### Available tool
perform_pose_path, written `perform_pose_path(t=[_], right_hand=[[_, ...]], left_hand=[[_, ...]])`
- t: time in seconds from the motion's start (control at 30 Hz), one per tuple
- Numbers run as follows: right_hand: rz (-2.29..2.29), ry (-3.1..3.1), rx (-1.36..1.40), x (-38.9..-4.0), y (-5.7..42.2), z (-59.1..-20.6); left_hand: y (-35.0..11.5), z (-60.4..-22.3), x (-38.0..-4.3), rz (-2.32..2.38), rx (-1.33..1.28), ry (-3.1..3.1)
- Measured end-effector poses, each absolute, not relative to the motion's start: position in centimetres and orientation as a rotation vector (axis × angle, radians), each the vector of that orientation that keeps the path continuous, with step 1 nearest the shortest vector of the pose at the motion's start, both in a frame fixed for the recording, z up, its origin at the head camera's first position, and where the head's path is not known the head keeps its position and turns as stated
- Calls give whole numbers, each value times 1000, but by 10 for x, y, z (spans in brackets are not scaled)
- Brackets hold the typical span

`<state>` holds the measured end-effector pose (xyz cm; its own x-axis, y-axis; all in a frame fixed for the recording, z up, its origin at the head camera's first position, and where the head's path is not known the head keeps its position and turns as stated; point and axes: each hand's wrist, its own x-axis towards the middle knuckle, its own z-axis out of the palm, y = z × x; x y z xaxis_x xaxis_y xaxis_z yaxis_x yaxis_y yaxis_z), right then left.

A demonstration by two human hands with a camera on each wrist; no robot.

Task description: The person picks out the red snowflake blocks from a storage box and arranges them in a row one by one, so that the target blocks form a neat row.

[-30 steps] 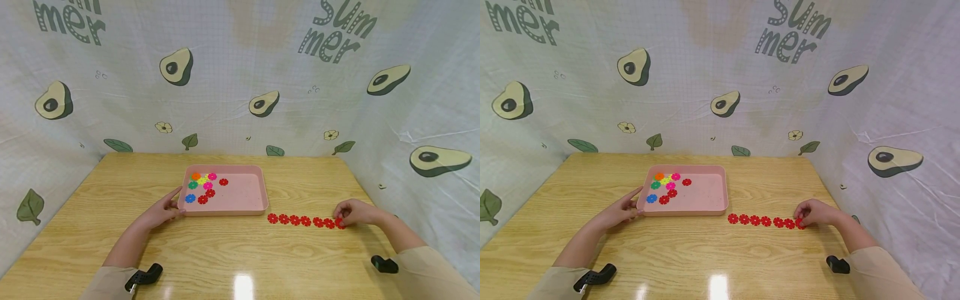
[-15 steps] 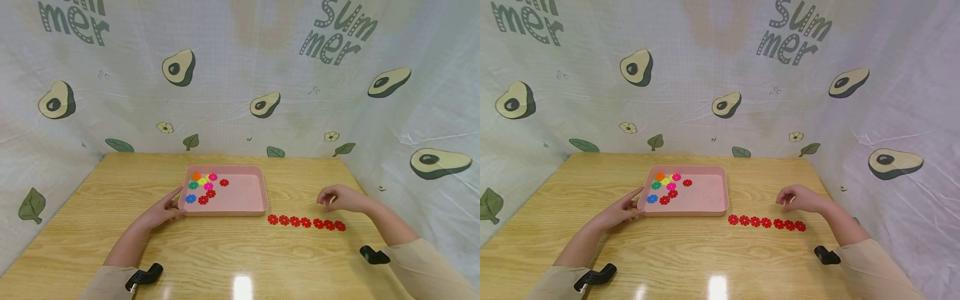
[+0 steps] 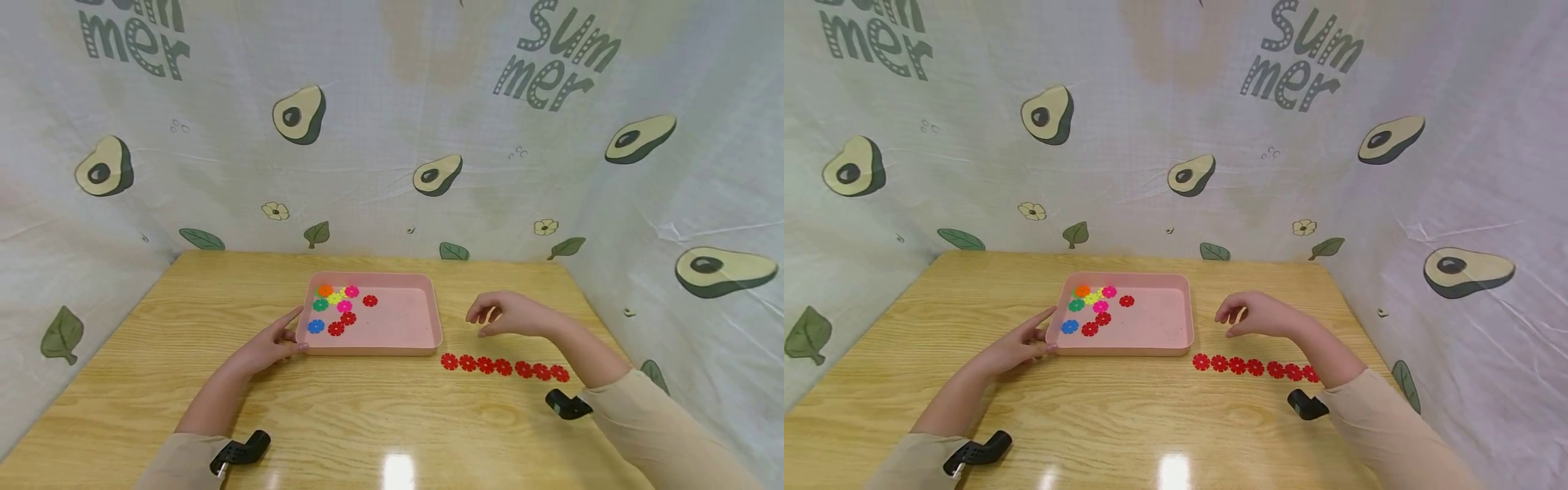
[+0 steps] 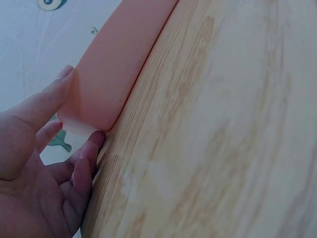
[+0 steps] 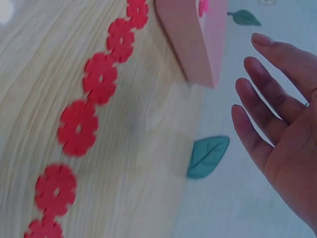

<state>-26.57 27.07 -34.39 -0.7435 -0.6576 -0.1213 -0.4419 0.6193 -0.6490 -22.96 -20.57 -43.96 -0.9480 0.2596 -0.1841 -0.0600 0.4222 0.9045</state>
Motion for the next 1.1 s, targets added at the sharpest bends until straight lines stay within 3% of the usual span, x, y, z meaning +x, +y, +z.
perform_pose_path(t=[0.37, 1.1], right_hand=[[-857, 2459, -990, -290, 209, -343], [-688, 2442, -955, -352, 120, -366]], left_hand=[[-206, -439, -229, 1524, 130, 2392], [-208, -445, -233, 1559, 205, 2369]])
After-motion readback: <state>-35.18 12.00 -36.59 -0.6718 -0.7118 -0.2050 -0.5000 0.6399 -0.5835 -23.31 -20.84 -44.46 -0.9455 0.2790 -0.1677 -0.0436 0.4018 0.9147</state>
